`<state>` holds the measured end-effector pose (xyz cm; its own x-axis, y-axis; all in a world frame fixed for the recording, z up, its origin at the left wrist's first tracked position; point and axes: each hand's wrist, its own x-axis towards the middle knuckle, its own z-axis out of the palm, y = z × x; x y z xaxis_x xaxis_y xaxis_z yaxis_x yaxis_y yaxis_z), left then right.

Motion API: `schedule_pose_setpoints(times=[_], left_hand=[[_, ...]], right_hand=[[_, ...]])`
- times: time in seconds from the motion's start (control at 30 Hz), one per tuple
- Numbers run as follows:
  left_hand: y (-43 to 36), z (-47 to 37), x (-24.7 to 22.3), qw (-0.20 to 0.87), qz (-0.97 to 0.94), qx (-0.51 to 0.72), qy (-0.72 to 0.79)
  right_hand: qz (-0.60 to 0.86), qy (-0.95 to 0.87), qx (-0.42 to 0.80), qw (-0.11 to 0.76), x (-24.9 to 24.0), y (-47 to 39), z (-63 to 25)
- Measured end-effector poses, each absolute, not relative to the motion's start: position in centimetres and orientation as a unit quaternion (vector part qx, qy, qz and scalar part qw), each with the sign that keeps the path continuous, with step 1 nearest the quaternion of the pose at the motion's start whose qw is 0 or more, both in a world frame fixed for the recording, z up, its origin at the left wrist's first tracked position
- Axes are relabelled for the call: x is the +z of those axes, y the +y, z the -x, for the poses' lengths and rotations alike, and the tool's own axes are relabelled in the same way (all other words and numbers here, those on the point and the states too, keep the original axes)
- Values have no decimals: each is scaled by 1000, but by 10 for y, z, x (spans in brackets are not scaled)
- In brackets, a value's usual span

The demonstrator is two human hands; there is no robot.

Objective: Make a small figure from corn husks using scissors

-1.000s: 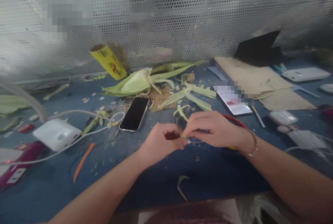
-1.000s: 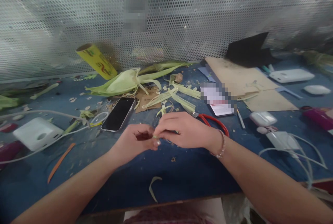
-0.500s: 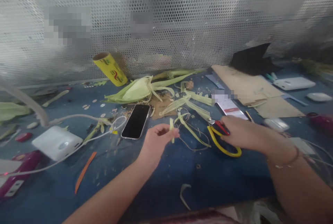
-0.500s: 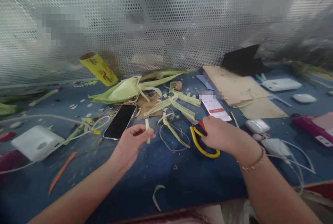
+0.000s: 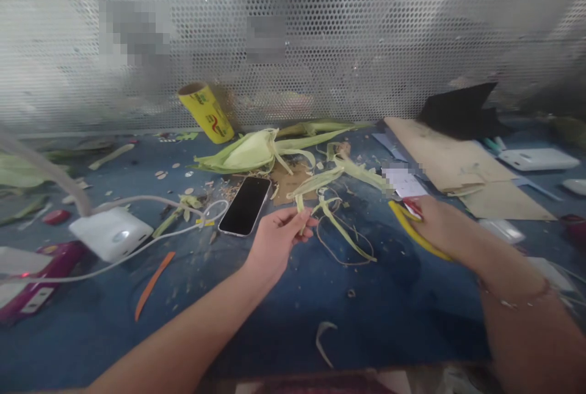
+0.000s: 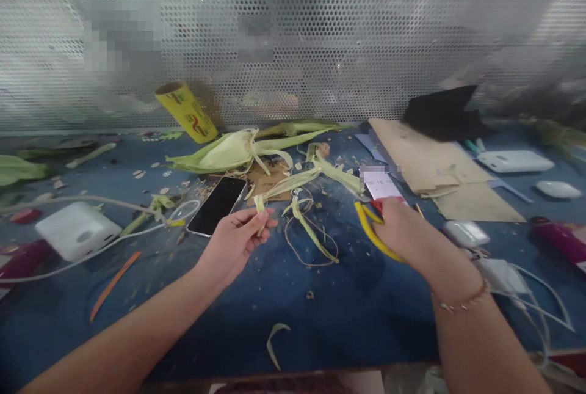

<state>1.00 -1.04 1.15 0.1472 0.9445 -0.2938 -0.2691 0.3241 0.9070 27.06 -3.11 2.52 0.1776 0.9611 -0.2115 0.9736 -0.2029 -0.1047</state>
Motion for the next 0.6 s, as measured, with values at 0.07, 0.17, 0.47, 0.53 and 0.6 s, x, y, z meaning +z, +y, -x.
schedule_pose_setpoints(times=[0.07,0.17,0.47,0.53,0.6], left_hand=[[-9,-9,11,657,-370,465,464],[-6,-9,9,636,-395,472,466],[-6,-8,3,592,-468,497,429],[-7,-7,5,574,-492,484,440],[-8,-7,7,558,-511,476,448]], right_hand=[[-782,617,-85,1,30,-33,-280],[-784,616,-66,-39,33,-34,-288],[-686,666,-263,-131,40,-43,-252],[-652,690,-282,-141,37,-45,-246],[-620,709,-306,-143,34,-47,-242]])
